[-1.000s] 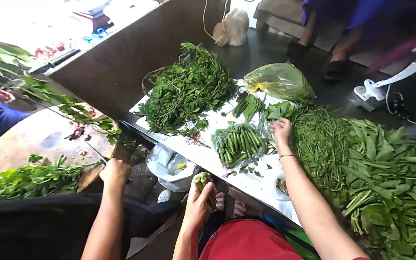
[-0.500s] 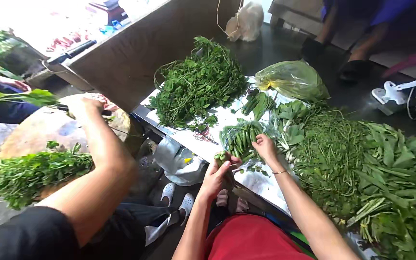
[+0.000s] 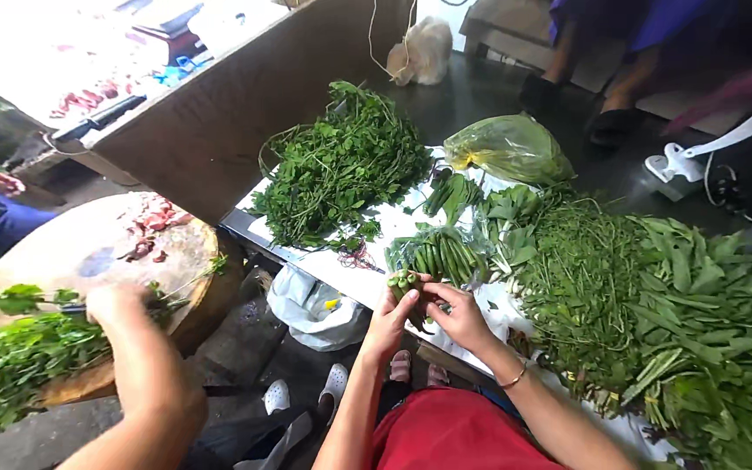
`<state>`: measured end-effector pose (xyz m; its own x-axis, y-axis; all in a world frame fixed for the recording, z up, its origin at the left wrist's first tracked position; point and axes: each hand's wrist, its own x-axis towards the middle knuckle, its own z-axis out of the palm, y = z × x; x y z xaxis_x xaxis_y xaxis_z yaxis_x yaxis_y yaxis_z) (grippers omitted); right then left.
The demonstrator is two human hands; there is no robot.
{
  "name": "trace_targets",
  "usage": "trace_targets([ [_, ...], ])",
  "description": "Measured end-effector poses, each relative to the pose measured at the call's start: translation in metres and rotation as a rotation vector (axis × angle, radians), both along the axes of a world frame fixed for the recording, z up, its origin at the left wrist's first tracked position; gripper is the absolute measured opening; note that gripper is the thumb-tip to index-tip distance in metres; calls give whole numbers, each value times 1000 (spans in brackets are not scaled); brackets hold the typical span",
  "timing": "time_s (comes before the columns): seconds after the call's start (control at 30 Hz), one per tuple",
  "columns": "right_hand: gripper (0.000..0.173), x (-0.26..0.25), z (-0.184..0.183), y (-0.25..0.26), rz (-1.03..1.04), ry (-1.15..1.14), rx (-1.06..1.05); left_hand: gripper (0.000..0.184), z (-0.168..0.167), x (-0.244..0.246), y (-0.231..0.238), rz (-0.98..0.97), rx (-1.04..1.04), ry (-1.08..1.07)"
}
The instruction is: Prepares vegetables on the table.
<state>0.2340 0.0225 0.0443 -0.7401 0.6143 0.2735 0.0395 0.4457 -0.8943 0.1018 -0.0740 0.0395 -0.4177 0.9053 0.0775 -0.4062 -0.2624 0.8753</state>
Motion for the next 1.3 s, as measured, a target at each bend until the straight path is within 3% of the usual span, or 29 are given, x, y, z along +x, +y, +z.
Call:
trace_targets([
  [0.33, 29, -4, -5, -4, -14, 69, -93, 36, -2, -8, 0, -36, -33, 133],
  [0.57, 27, -13, -1, -18, -208, -14, 264, 33, 0, -2, 7, 46, -159, 233],
  [0.67, 24, -9, -5, -17, -187, -91, 260, 33, -13, -2, 8, 69, -234, 283],
  [0.8, 23, 39, -14, 25, -127, -341, 100, 30, -25, 1, 14, 23, -283, 325],
  [0.93, 23, 125, -25, 77, -195, -842, -161, 24, -23, 4, 20, -25, -272, 356],
  [1.03, 28, 152, -38, 67, -209, -1135, -311, 25, -21, 6, 26, -92, -224, 408],
  [1.2, 29, 150, -74, 27, -441, -1194, -262, 26, -14, 17, 37, -162, -164, 466],
  [1.3, 28, 153, -77, 21, -521, -1160, -233, 26, -9, 23, 41, -183, -112, 508],
])
